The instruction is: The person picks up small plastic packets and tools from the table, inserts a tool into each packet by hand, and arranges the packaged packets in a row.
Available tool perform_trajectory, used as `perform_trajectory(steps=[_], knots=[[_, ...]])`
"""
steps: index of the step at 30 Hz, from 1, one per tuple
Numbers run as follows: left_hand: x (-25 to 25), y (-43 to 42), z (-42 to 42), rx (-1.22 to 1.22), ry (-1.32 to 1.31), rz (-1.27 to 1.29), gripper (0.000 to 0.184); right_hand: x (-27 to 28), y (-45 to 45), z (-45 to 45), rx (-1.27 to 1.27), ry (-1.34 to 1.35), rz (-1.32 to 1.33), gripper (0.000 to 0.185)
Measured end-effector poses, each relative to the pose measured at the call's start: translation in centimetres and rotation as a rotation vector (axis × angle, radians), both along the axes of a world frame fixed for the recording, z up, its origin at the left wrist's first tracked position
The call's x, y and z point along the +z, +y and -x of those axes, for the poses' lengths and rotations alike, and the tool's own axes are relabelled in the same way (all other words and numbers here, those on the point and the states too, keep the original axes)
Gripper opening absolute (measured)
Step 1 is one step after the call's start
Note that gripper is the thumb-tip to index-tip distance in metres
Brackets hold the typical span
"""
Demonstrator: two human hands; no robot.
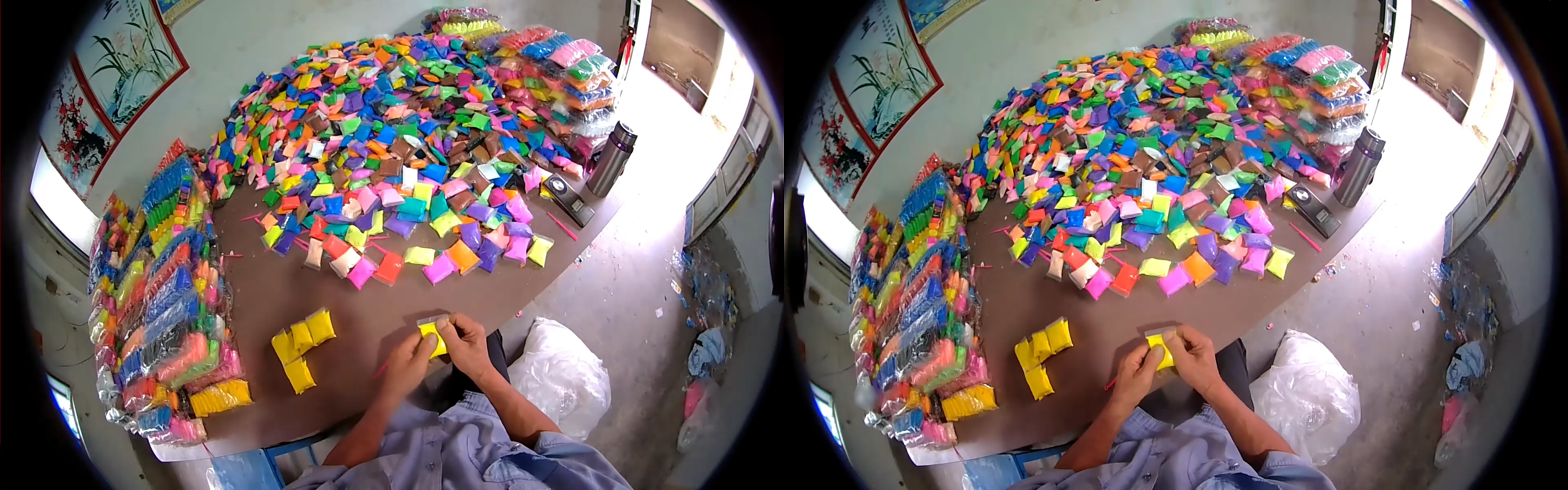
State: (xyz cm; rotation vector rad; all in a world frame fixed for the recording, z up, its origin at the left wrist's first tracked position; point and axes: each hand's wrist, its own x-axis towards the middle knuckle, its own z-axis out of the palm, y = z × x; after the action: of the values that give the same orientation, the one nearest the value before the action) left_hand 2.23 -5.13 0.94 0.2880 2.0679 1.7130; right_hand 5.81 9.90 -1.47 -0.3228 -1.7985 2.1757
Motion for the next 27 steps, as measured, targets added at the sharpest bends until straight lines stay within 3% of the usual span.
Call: perform_trajectory(steps=[5,7,9,14,27], knots=[[0.2,1.3,0.9,-0.009,0.367,0.272,0.035,-0.1,0.5,0.7,0.051,-0.070,0.049,0.033],[0.3,1.9,0.8,0.038,0.430,0.213,0.038,0.0,0.7,1.0,0.089,-0.152,0.116,0.036],[-0.4,2.1,1.2,0.042,0.475,0.191,0.031,-0.8,0.8,1.2,-0.030,-0.031,-0.038,0.039],[-1.2,2.3,0.5,-0.010,0.322,0.135,0.039,-0.8,0.5,1.2,-0.076,0.009,0.016,0.039],[-2.7,2.4,0.8,-0.010,0.397,0.083,0.032,-0.6,1.3,1.5,0.001,-0.106,0.010,0.037]])
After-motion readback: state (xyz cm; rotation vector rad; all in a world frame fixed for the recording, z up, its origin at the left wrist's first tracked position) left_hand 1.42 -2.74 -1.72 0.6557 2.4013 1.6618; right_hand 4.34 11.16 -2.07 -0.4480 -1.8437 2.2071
